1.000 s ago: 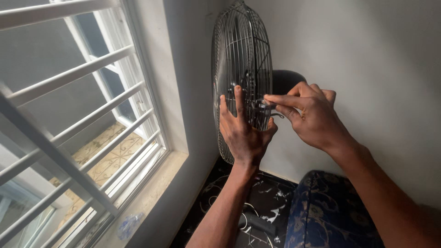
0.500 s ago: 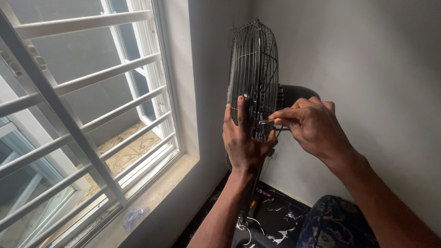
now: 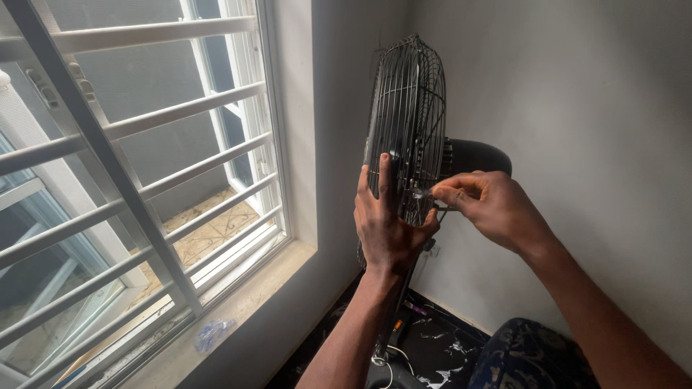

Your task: The person uses a wrench to loosen and remove the bolts securing the front grill of a standing fan. After removing the bolts, they detach the front grill and place it on the floor.

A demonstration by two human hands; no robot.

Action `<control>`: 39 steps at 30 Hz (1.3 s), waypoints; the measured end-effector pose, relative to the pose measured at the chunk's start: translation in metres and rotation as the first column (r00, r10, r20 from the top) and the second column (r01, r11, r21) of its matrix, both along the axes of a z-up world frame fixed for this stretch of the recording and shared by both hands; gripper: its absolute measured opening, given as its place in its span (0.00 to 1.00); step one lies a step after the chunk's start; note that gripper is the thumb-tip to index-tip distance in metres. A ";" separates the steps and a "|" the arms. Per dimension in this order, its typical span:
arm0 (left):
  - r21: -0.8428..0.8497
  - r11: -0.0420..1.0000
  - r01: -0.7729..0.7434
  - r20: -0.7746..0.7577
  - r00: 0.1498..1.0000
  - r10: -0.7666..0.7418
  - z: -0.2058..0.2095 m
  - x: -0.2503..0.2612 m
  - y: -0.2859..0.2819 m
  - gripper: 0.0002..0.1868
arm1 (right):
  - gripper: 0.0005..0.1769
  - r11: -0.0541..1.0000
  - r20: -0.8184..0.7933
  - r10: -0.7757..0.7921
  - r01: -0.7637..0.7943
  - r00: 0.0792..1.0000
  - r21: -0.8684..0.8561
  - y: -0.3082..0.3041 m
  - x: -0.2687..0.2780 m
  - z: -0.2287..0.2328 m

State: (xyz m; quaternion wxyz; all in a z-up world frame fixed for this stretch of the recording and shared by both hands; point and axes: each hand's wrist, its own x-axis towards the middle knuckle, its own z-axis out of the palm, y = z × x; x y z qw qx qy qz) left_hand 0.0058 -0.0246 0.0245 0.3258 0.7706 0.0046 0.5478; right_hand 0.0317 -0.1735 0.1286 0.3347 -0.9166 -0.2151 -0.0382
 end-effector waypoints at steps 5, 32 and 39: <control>0.001 1.000 0.010 0.005 1.000 -0.010 0.003 -0.002 0.001 0.66 | 0.22 0.999 -0.111 0.010 -0.016 0.994 -0.051 -0.001 0.002 0.004; -0.032 0.999 0.006 -0.067 0.998 -0.008 0.004 0.005 -0.002 0.65 | 0.11 0.956 0.389 0.242 -0.288 0.889 0.063 -0.005 0.011 -0.004; -0.016 1.000 0.026 -0.056 0.998 -0.027 0.005 0.002 0.000 0.68 | 0.09 0.980 0.584 0.193 -0.187 0.789 -0.071 -0.008 0.003 -0.011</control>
